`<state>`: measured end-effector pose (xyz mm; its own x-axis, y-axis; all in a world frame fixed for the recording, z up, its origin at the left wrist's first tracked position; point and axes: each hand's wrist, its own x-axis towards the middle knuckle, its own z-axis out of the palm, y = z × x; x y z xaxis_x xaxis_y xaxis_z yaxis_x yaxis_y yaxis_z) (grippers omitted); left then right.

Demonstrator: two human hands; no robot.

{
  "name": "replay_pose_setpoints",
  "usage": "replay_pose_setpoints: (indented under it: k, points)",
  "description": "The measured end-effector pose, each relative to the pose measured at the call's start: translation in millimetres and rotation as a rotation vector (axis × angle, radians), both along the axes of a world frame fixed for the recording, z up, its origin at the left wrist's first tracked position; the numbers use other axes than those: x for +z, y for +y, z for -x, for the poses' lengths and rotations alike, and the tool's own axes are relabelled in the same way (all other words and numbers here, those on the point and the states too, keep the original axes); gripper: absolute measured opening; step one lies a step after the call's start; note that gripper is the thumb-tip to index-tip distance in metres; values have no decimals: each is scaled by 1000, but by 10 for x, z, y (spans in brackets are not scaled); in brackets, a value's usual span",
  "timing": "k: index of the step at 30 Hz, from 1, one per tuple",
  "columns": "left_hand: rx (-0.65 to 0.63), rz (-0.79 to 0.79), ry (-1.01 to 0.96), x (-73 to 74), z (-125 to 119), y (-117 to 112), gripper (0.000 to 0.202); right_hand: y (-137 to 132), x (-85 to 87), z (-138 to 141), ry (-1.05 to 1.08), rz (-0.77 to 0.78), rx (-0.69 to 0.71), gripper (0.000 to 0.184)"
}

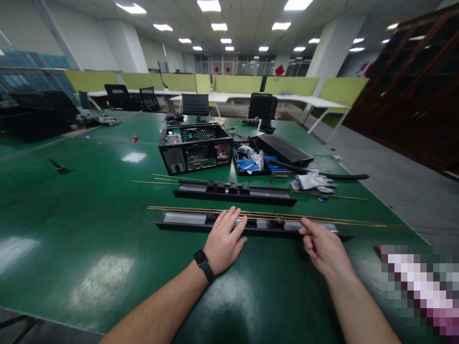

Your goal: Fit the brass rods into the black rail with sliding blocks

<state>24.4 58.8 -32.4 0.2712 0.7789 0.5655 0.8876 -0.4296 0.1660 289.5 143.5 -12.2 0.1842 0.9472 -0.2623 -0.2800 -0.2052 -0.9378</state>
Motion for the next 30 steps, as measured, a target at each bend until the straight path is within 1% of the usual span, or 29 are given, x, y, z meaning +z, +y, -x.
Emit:
replay_pose_setpoints:
  k: [6, 13, 19, 24, 27, 30]
  points:
    - [-6, 10, 7, -3, -6, 22, 57, 16, -18, -17, -12, -3, -25, 42]
    - [-1, -1, 7, 1, -21, 18, 55, 23, -32, -57, -7, 14, -33, 40]
    - [-2, 10, 5, -28, -12, 23, 55, 13, 4, -52, -9, 35, -48, 41]
    - [-3, 17, 2, -32, -12, 21, 55, -11, 38, -22, -9, 59, -18, 40]
    - [0, 21, 0, -28, -18, 21, 56, -20, 34, -6, 13, 37, 16, 38]
    - [0, 20, 4, -25, -22, 22, 56, -18, 19, -6, 11, 17, 12, 38]
